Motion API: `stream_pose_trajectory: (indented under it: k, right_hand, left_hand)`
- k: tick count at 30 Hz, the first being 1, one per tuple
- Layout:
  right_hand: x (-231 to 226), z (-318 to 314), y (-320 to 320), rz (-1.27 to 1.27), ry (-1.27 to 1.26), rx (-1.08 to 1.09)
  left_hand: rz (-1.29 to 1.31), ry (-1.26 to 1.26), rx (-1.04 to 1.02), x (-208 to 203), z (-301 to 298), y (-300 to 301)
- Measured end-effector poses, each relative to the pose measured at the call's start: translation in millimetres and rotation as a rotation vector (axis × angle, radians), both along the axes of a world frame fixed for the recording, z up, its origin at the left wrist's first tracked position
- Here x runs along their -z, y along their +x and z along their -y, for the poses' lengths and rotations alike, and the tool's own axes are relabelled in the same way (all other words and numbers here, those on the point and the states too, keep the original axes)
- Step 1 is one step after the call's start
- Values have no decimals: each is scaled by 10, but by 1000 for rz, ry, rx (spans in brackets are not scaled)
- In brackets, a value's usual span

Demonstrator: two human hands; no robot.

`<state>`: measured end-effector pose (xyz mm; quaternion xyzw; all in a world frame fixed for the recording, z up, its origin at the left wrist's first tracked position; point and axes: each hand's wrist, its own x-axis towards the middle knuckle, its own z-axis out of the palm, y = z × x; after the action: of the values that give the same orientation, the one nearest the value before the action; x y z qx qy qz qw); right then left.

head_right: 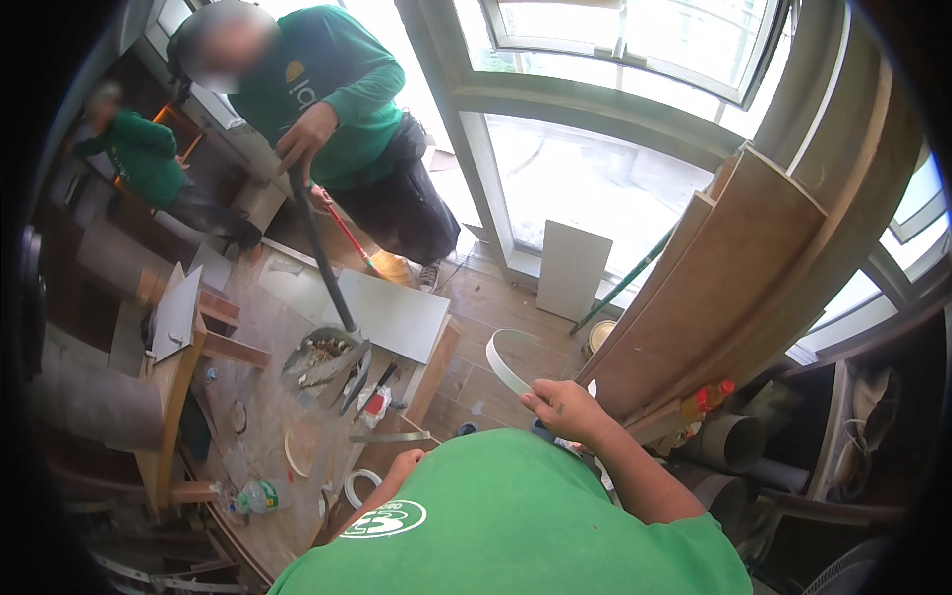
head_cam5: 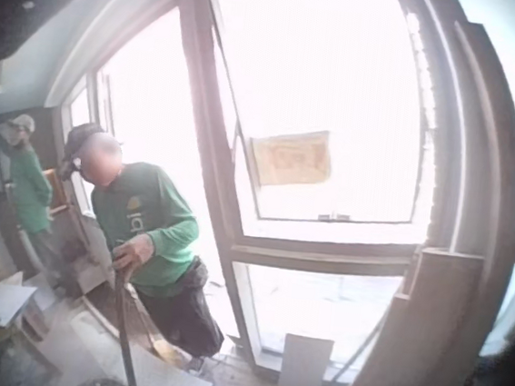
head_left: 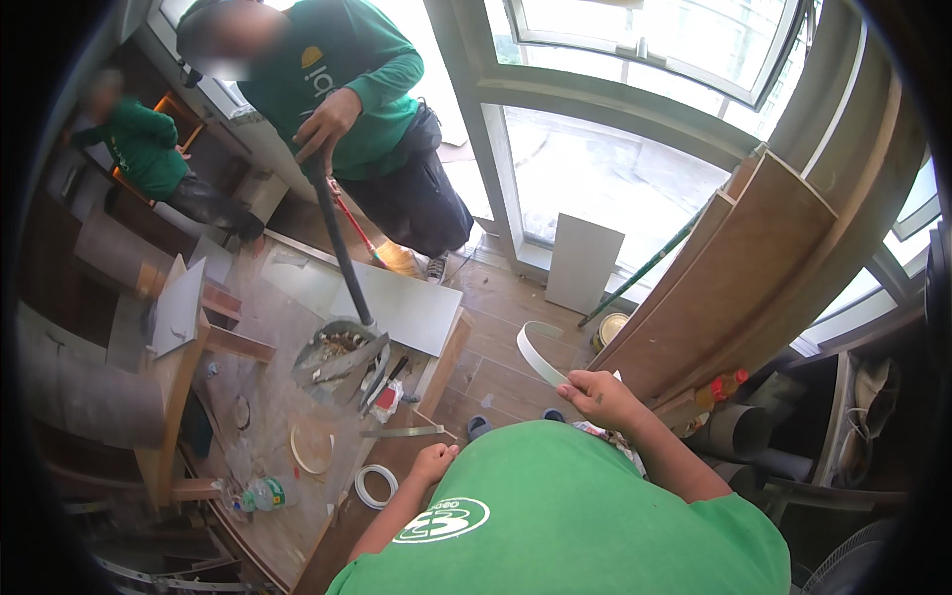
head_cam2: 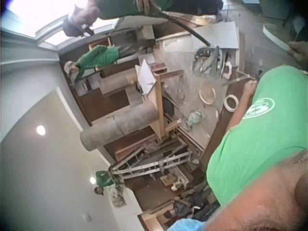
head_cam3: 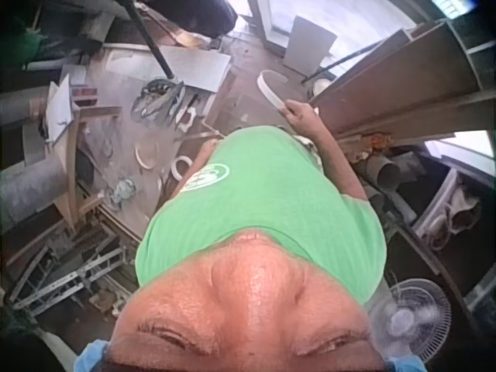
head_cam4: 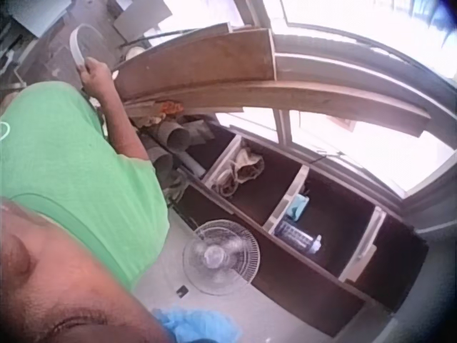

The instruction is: The person applies a flexible white edge-banding strip to the vertical edge of a wooden cabinet frame. They use a yellow bottle to apply adhesive along the edge, then press the strip into place. Another person in the background sweeps the floor.

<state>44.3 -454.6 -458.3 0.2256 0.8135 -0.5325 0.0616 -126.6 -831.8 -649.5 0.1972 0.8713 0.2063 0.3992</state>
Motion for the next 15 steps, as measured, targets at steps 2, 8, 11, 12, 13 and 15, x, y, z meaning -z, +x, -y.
stream_pose_trajectory:
  k: [2,8,11,12,13,15]
  right_hand:
    - [46,-22,4,-16,-14,14]
    - [407,-278,-93,-85,-394,240]
    - [438,-496,-245,-231,-548,406]
    - [460,-580,-327,-280,-570,494]
    - [581,-709,-398,-300,-629,556]
    - [676,-1003,-560,-332,-723,673]
  left_hand:
    - [20,-9,-70,-26,57,16]
    - [4,-64,-236,367,714,71]
    - [112,-113,-339,452,1087,160]
    - [107,-162,-329,461,1182,209]
    - [103,-212,-318,471,1269,260]
    - [89,-244,-341,548,1432,406]
